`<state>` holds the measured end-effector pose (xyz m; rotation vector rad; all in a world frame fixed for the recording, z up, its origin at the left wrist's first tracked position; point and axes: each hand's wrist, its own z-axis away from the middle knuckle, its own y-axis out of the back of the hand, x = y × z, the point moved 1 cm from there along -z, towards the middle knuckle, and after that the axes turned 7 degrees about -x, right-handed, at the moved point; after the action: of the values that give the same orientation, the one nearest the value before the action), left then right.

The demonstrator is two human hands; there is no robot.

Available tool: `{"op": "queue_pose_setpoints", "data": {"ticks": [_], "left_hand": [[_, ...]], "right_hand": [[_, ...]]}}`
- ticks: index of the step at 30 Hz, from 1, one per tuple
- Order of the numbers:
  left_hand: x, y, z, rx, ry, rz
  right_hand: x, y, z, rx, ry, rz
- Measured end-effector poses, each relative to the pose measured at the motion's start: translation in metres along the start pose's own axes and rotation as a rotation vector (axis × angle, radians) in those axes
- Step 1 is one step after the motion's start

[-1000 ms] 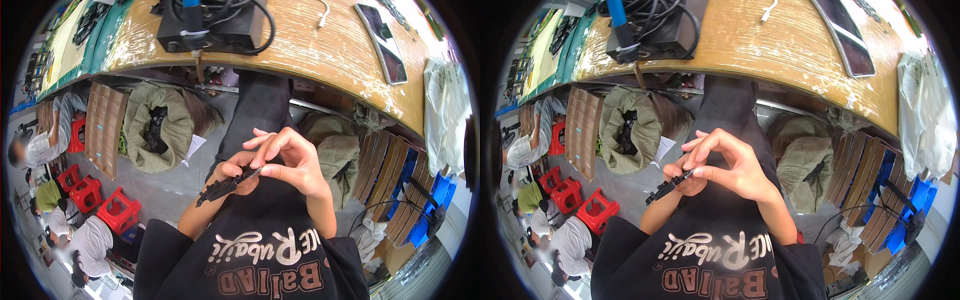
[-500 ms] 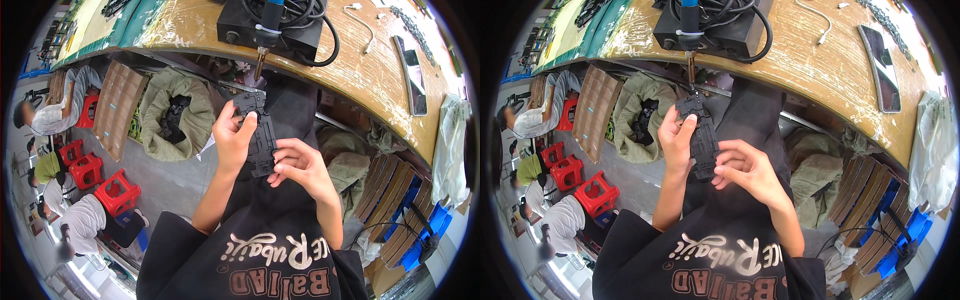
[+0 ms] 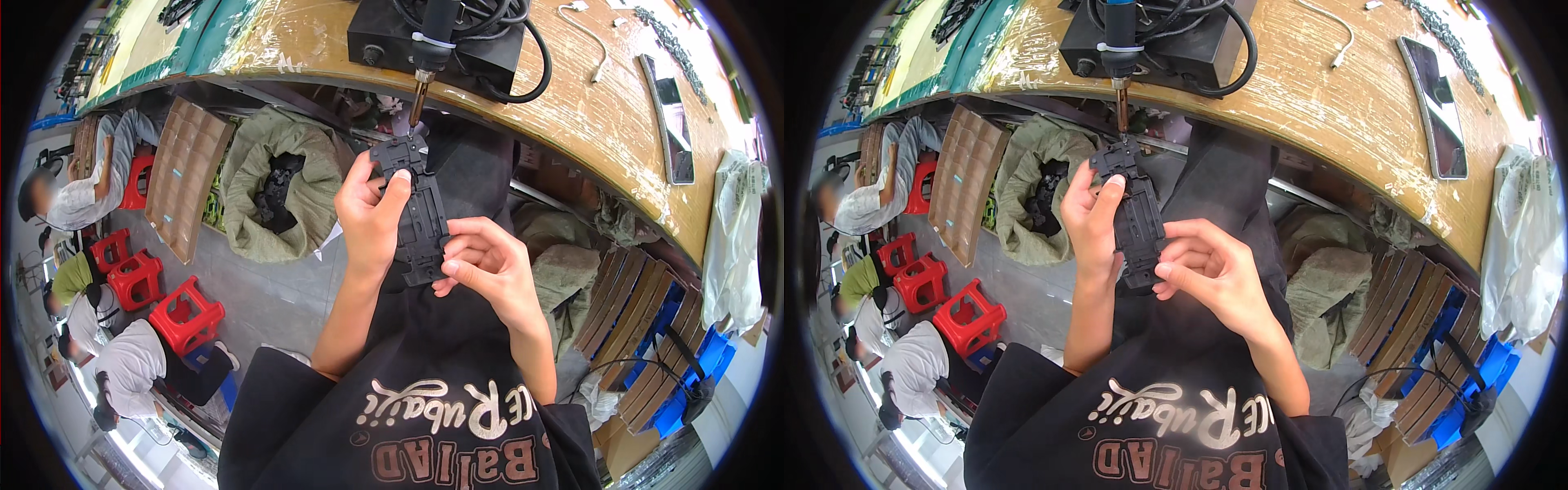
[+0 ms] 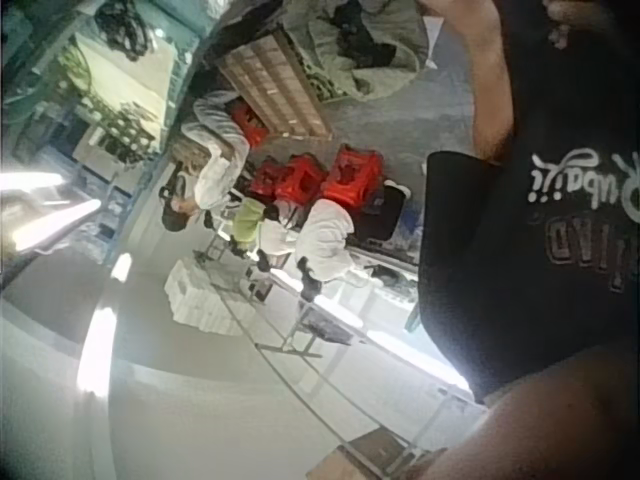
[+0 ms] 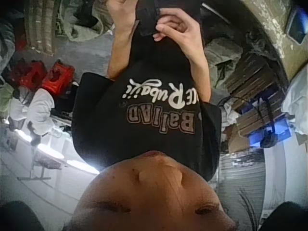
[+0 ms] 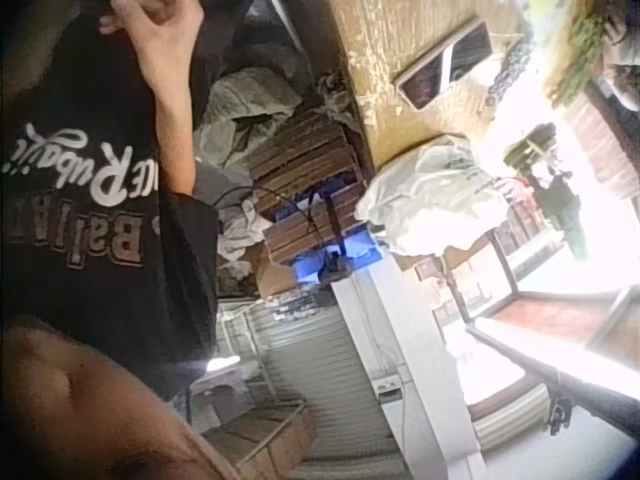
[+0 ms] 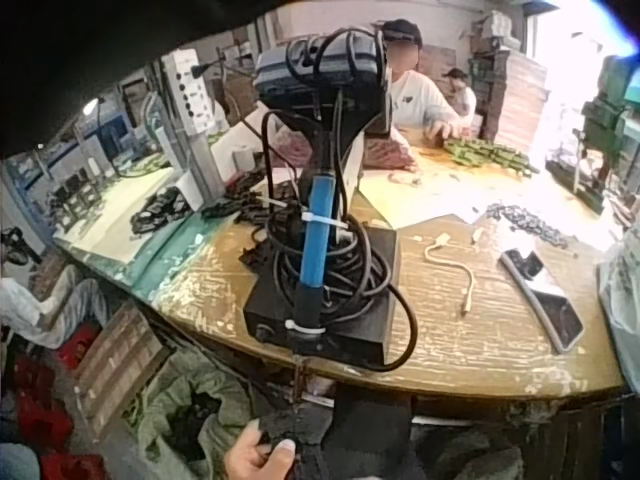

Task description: Assembling small black plastic components at a workbench in a manufacturing environment.

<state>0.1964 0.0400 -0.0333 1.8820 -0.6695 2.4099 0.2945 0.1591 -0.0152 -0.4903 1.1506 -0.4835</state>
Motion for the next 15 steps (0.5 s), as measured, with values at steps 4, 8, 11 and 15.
{"op": "queue_pose_setpoints", "data": {"ticks": [4,8,11,15], "left_hand": [[-0.0008,0.0010,-0.0013,-0.014,-0.017,-0.010],[0.0013,0.0017,-0.0018,-0.020,-0.022,-0.037],[0.0001,0.0004,-0.0033,-0.018,-0.043,-0.031],[0.0036,-0.0007,-0.0038,-0.004,-0.045,-0.025]], "right_hand": [[0.0018,0.0001,-0.0007,0.002,0.018,0.003],[0.0028,-0.0012,-0.0013,0.009,0.011,-0.013],[0.0032,0.0003,-0.0018,0.011,0.021,-0.021],[0.0024,-0.0005,-0.0032,0.005,0.018,-0.009]]}}
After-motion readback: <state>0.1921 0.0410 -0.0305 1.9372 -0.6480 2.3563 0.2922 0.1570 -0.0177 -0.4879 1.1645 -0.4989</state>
